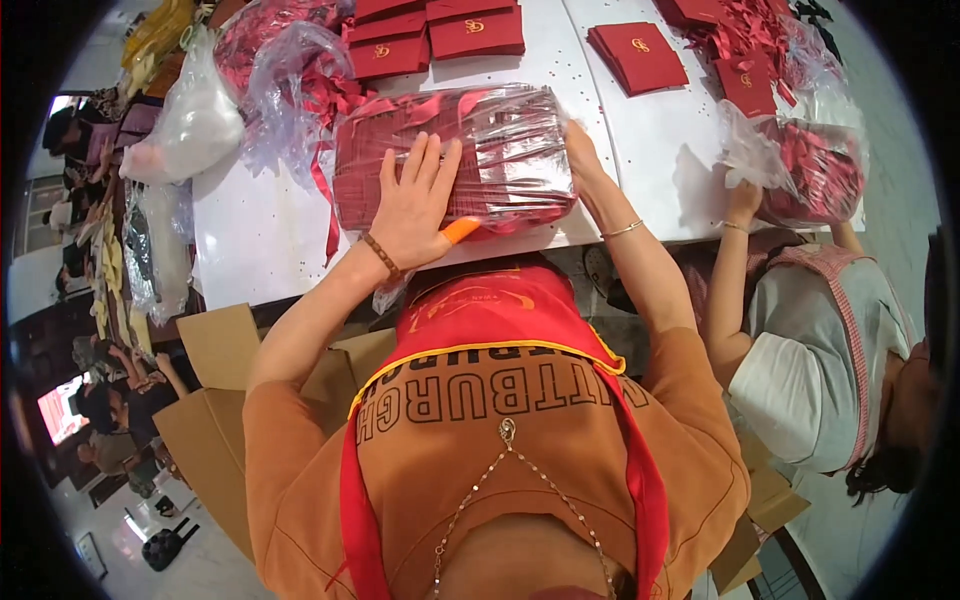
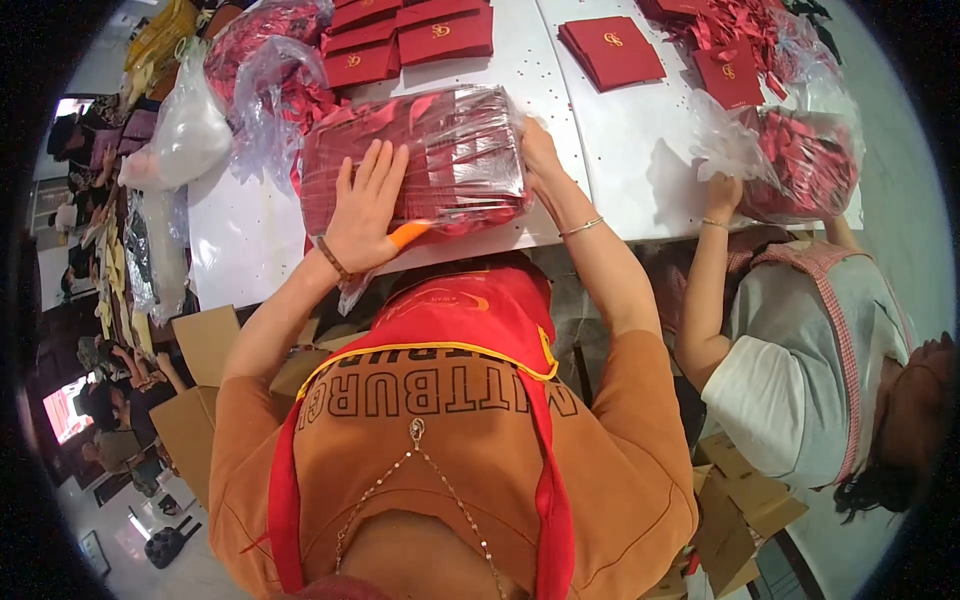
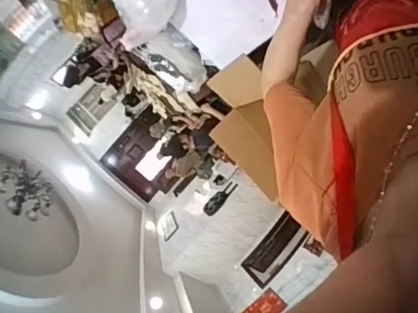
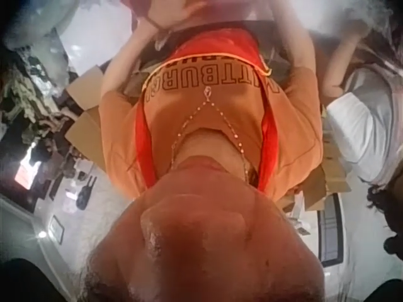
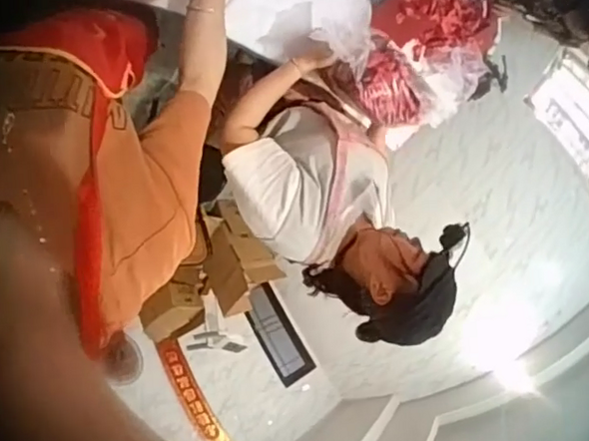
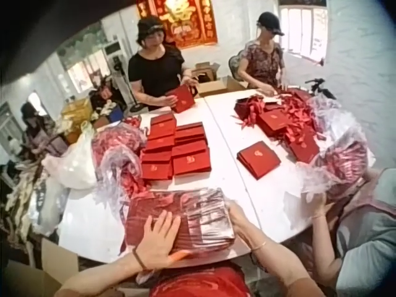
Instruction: Packing red cards with ribbons into plastic bags and organizing them into stacks.
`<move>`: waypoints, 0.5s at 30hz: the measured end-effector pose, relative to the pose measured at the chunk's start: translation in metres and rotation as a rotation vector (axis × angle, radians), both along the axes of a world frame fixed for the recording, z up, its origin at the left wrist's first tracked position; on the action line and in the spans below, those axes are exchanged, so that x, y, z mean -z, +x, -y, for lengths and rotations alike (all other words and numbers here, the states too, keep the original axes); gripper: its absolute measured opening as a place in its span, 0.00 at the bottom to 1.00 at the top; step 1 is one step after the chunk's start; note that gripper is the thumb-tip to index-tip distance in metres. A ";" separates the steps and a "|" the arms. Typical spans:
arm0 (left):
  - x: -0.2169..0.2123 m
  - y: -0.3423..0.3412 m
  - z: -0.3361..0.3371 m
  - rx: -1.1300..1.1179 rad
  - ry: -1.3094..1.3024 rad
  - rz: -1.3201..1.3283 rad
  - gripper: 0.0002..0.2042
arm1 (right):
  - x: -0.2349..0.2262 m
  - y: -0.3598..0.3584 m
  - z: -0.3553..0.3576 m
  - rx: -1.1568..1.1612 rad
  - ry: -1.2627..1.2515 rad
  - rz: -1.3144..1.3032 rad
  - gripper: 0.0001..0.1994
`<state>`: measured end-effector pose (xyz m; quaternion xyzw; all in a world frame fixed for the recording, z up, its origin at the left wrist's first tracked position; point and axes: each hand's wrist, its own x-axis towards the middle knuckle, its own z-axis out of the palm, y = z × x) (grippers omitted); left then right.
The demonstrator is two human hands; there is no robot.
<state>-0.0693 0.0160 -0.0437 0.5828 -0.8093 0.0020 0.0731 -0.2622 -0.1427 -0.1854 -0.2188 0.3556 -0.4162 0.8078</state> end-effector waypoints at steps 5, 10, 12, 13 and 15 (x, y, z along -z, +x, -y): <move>-0.020 0.004 0.018 0.071 0.267 -0.194 0.42 | -0.013 0.005 -0.004 -0.013 0.060 -0.006 0.12; 0.004 -0.019 0.029 0.045 -0.034 -0.045 0.47 | -0.020 0.003 -0.002 -0.014 0.134 -0.020 0.13; 0.013 -0.020 0.030 0.064 -0.078 -0.022 0.44 | -0.010 -0.001 -0.002 -0.003 0.146 0.004 0.14; 0.016 -0.022 0.032 0.074 -0.132 0.000 0.42 | -0.014 -0.001 -0.001 -0.011 0.142 0.011 0.14; 0.013 -0.026 0.026 0.072 -0.162 -0.005 0.40 | -0.025 -0.005 -0.005 -0.045 0.130 -0.054 0.14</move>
